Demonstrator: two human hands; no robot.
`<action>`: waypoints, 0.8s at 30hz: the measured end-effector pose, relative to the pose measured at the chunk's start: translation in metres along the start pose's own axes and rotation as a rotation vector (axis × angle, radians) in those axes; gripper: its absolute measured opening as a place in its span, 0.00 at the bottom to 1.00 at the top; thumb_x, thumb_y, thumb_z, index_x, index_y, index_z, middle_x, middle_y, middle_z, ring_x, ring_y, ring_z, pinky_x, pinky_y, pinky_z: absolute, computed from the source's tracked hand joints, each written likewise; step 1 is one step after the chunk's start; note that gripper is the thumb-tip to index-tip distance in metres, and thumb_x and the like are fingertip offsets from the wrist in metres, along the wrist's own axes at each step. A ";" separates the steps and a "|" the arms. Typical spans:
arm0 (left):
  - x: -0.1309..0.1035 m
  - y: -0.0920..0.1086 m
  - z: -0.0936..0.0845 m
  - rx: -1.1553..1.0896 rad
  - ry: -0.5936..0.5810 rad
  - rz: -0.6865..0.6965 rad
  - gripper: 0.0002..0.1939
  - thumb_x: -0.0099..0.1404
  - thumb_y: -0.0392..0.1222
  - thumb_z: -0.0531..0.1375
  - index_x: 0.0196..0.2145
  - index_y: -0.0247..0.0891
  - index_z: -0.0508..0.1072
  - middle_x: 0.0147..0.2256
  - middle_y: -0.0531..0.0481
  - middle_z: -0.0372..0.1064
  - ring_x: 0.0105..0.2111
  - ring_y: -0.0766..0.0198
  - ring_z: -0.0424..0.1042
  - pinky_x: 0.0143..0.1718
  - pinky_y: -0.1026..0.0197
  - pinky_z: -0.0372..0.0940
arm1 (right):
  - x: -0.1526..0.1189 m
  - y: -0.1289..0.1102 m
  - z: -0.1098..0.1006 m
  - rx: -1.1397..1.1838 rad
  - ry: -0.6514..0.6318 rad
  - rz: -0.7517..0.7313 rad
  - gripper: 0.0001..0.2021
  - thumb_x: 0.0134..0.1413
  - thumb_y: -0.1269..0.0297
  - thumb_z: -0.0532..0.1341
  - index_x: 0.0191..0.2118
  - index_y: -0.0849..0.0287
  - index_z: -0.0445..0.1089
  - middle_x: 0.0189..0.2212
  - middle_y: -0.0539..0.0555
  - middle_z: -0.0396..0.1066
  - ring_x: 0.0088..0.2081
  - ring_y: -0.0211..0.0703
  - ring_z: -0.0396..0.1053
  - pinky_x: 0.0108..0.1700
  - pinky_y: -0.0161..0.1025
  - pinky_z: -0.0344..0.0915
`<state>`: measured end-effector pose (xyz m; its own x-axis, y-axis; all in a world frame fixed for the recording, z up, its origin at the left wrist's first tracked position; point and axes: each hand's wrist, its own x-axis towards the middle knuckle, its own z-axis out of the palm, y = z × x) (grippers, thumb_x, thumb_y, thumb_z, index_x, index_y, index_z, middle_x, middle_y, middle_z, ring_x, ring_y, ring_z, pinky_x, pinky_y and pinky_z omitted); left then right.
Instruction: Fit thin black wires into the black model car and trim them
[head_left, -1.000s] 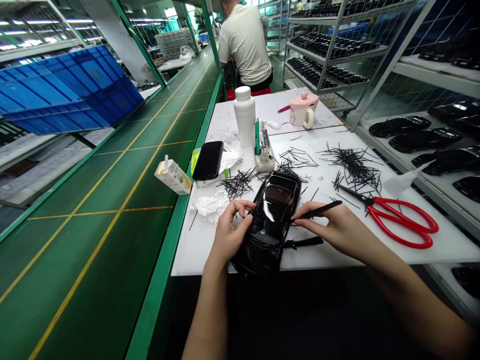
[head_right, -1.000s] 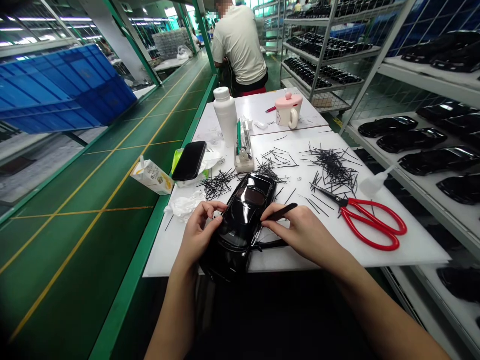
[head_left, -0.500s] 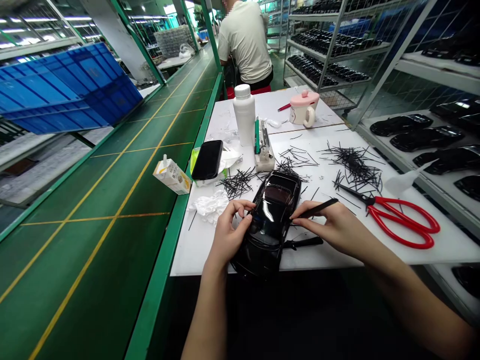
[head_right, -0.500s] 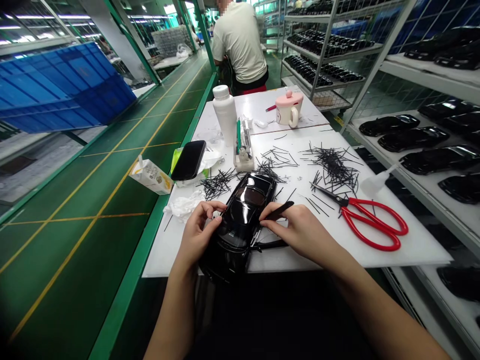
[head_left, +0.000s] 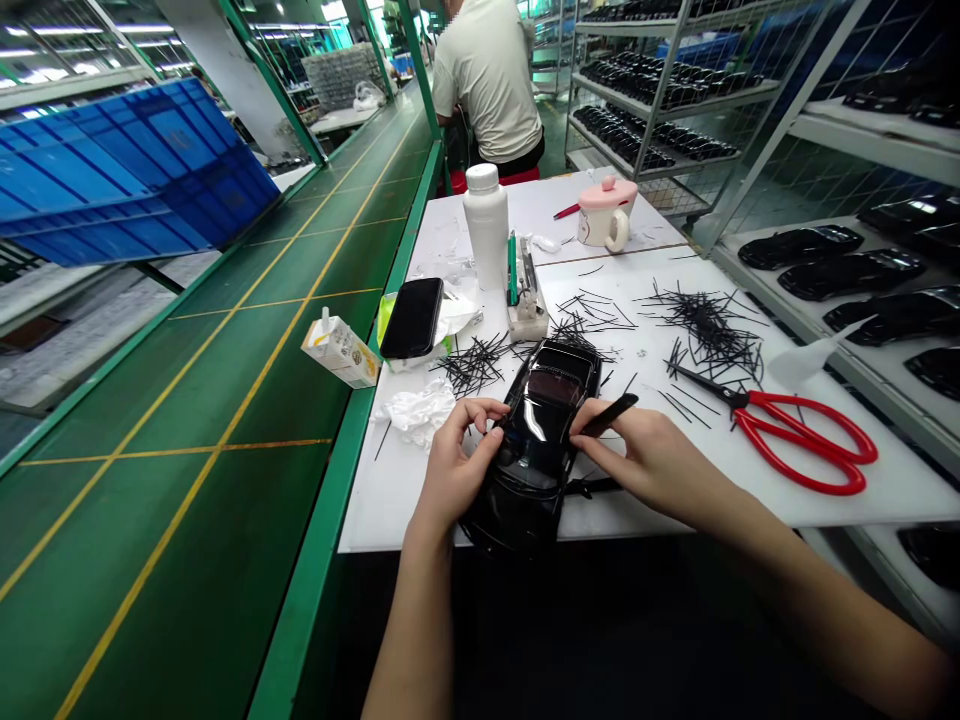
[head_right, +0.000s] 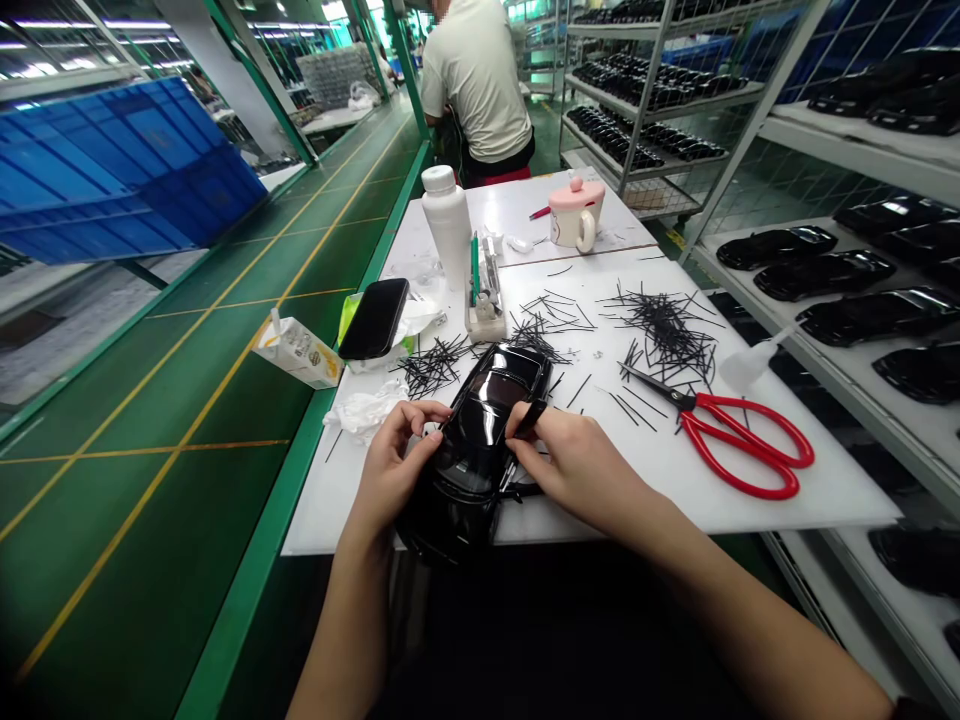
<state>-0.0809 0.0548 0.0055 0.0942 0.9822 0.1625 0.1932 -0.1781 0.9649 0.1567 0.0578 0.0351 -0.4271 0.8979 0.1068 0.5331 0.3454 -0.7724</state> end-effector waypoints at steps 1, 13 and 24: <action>0.000 0.000 0.000 -0.001 -0.001 -0.001 0.11 0.66 0.37 0.59 0.30 0.42 0.58 0.44 0.46 0.73 0.48 0.57 0.71 0.55 0.53 0.62 | -0.001 0.000 0.001 0.002 0.008 -0.004 0.05 0.63 0.67 0.56 0.39 0.55 0.68 0.33 0.50 0.76 0.28 0.42 0.70 0.31 0.38 0.62; -0.001 0.003 -0.001 0.003 -0.014 -0.005 0.11 0.66 0.37 0.59 0.30 0.42 0.58 0.45 0.46 0.73 0.49 0.57 0.71 0.55 0.53 0.61 | -0.014 -0.005 -0.011 0.074 0.237 -0.064 0.02 0.63 0.67 0.58 0.38 0.54 0.67 0.33 0.53 0.72 0.36 0.47 0.71 0.35 0.41 0.65; -0.002 0.002 -0.001 0.003 -0.016 -0.013 0.11 0.67 0.37 0.58 0.30 0.42 0.58 0.45 0.46 0.72 0.49 0.57 0.71 0.55 0.54 0.61 | -0.004 0.006 0.002 0.090 0.073 -0.003 0.03 0.62 0.67 0.58 0.36 0.55 0.69 0.30 0.50 0.72 0.33 0.43 0.71 0.35 0.39 0.64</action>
<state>-0.0821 0.0520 0.0075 0.1069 0.9835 0.1462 0.1971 -0.1651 0.9664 0.1604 0.0556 0.0284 -0.3721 0.9157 0.1521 0.4626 0.3250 -0.8249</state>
